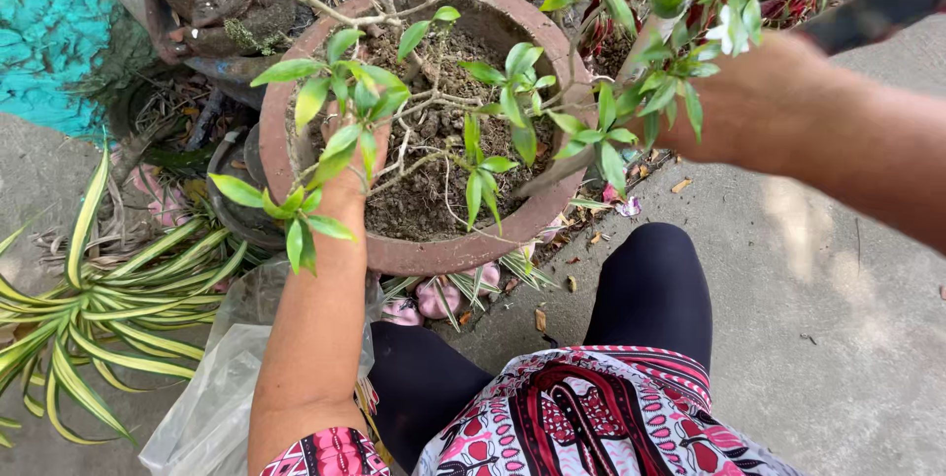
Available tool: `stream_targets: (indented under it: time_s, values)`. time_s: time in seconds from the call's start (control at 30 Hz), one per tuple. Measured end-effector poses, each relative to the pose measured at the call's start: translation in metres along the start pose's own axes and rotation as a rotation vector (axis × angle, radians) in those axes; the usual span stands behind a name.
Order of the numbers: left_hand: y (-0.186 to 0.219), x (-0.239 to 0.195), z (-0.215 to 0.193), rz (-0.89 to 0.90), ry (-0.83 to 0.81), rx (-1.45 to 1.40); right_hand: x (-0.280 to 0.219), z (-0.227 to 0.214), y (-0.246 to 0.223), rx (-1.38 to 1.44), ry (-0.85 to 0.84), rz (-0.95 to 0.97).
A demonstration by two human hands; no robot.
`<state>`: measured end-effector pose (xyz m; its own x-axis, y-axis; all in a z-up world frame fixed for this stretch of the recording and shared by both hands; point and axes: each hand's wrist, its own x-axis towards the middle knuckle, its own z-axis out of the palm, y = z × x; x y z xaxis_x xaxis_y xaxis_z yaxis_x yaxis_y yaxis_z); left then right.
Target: The person uses a large knife to loosen soil in a potted plant, removes debris by hand, and adds fresh soil from a plastic bag to the pot.
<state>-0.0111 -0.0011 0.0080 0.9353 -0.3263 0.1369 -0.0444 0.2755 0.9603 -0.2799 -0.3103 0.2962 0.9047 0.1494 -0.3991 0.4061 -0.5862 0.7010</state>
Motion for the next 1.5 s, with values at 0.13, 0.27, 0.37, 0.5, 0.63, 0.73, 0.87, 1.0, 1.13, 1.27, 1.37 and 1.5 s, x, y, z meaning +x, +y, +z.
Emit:
stream_targets:
  time_s: [0.13, 0.27, 0.37, 0.5, 0.63, 0.73, 0.87, 1.0, 1.13, 1.27, 1.37, 1.5]
  values:
    - [0.016, -0.013, -0.001, 0.19, 0.024, 1.054, 0.036, 0.001, -0.004, 0.1, 0.115, -0.016]
    - [0.008, -0.008, -0.008, 0.596, 0.065, 1.012, 0.059, 0.0, 0.017, 0.245, 0.178, 0.096]
    - [-0.009, -0.003, -0.02, 0.352, 0.027, 0.732, 0.057, -0.003, 0.026, 0.278, 0.209, 0.149]
    - [-0.022, 0.012, -0.027, -0.064, 0.067, 0.052, 0.035, 0.007, 0.02, 0.187, 0.144, 0.132]
    - [-0.013, 0.008, -0.027, 0.349, 0.04, 1.025, 0.026, 0.014, -0.021, 0.129, 0.125, 0.004]
    - [0.003, -0.002, -0.015, 0.436, 0.018, 1.066, 0.044, 0.018, -0.046, 0.201, 0.196, -0.047]
    - [0.025, -0.009, 0.003, 0.243, 0.046, 1.124, 0.071, 0.027, -0.042, 0.272, 0.237, -0.013]
    - [0.039, -0.015, 0.01, 0.3, 0.044, 1.048, 0.083, 0.032, -0.015, 0.343, 0.249, 0.097]
    - [0.042, -0.014, 0.013, 0.273, 0.058, 1.082, 0.058, 0.027, -0.004, 0.31, 0.218, 0.135]
    - [0.037, -0.014, 0.013, 0.213, 0.042, 1.069, 0.02, 0.016, -0.024, 0.166, 0.124, 0.055]
    - [0.037, -0.012, 0.012, 0.26, 0.077, 1.082, 0.025, 0.007, -0.051, 0.17, 0.145, -0.022]
    - [0.035, -0.015, 0.012, 0.332, 0.092, 1.063, 0.054, 0.01, -0.055, 0.261, 0.184, 0.001]
